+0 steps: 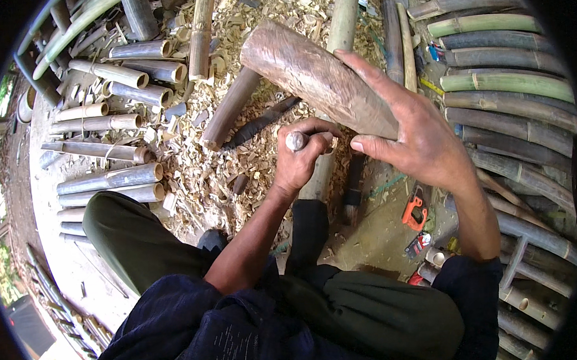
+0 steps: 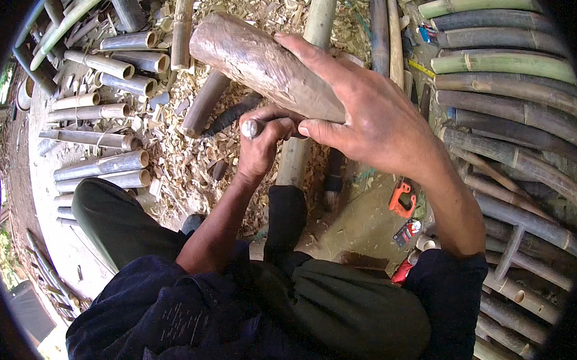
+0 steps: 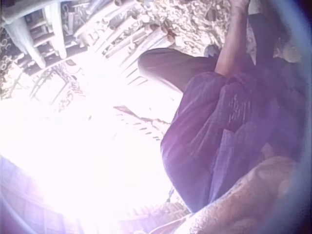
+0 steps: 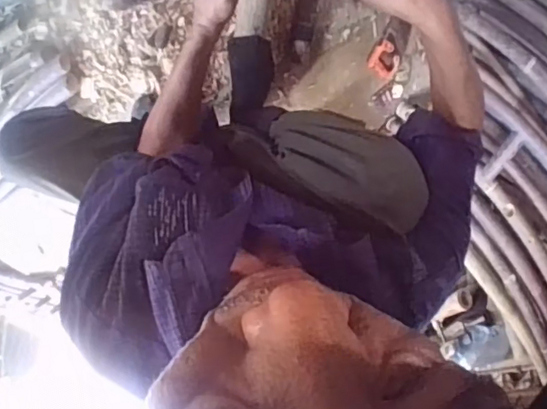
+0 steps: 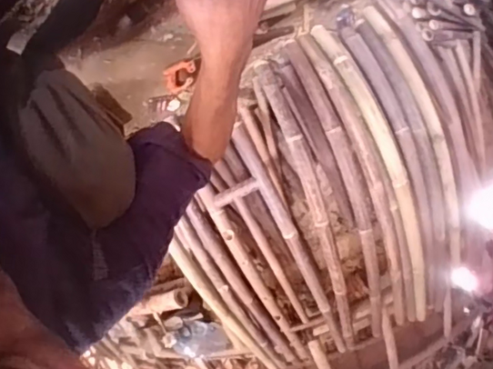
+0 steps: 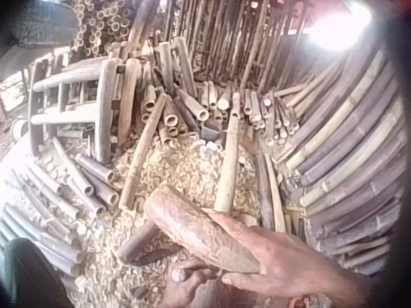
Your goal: The person sits on the ground and uses a knife and a wooden mallet to carve and shape bamboo segments. They repeatedly strike the knife to cut the bamboo and smooth the edges, handling multiple pieces and organizing them on the floor.
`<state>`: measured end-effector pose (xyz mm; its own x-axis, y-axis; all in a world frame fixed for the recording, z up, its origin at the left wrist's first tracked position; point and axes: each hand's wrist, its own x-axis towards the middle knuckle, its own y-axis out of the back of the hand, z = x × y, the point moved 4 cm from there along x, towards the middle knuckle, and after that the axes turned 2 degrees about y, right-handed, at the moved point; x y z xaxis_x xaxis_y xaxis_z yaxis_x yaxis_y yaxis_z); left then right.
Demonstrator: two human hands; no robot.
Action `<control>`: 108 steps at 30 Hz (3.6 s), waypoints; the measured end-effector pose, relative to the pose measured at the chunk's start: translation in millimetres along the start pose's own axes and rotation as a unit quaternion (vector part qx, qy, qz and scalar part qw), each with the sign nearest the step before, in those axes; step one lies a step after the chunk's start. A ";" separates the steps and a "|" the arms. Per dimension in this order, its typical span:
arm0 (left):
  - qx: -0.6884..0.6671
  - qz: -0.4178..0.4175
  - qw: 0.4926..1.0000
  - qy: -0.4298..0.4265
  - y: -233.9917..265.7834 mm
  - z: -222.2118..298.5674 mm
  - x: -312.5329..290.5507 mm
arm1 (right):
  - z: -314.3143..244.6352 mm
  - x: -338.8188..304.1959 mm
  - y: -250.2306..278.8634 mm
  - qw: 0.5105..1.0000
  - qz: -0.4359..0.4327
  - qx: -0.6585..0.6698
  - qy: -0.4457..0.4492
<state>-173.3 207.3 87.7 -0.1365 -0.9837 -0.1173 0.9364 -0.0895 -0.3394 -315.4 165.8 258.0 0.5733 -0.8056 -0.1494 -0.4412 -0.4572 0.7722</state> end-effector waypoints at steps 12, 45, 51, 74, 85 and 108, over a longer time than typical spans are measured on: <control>-0.078 0.047 0.996 0.001 1.7 -17.6 -2.3 | -0.1 0.3 0.1 0.998 0.030 0.015 0.047; 0.036 0.093 0.995 0.001 26.0 -96.7 8.9 | -35.4 29.2 -13.2 0.974 -0.099 -0.179 0.097; -0.110 0.121 0.984 0.073 -43.4 -50.6 -0.5 | -16.1 -3.6 -2.3 0.955 -0.203 -0.201 -0.075; 0.490 -0.331 0.798 -0.115 -125.7 -64.5 26.8 | 92.3 -230.2 -136.3 0.834 0.359 0.319 -0.271; 0.428 -0.310 0.839 -0.126 -108.8 -38.6 6.0 | 54.6 -198.5 -103.0 0.857 0.384 0.273 -0.208; 0.221 -0.457 0.857 0.085 -101.9 -47.9 103.9 | 76.3 -148.5 -29.7 0.900 0.345 0.203 -0.171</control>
<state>-298.4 121.6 65.5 -0.8890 -0.4363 -0.1390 0.4379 -0.8988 0.0207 -440.2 270.3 210.1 -0.1503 -0.9877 0.0438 -0.8667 0.1529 0.4748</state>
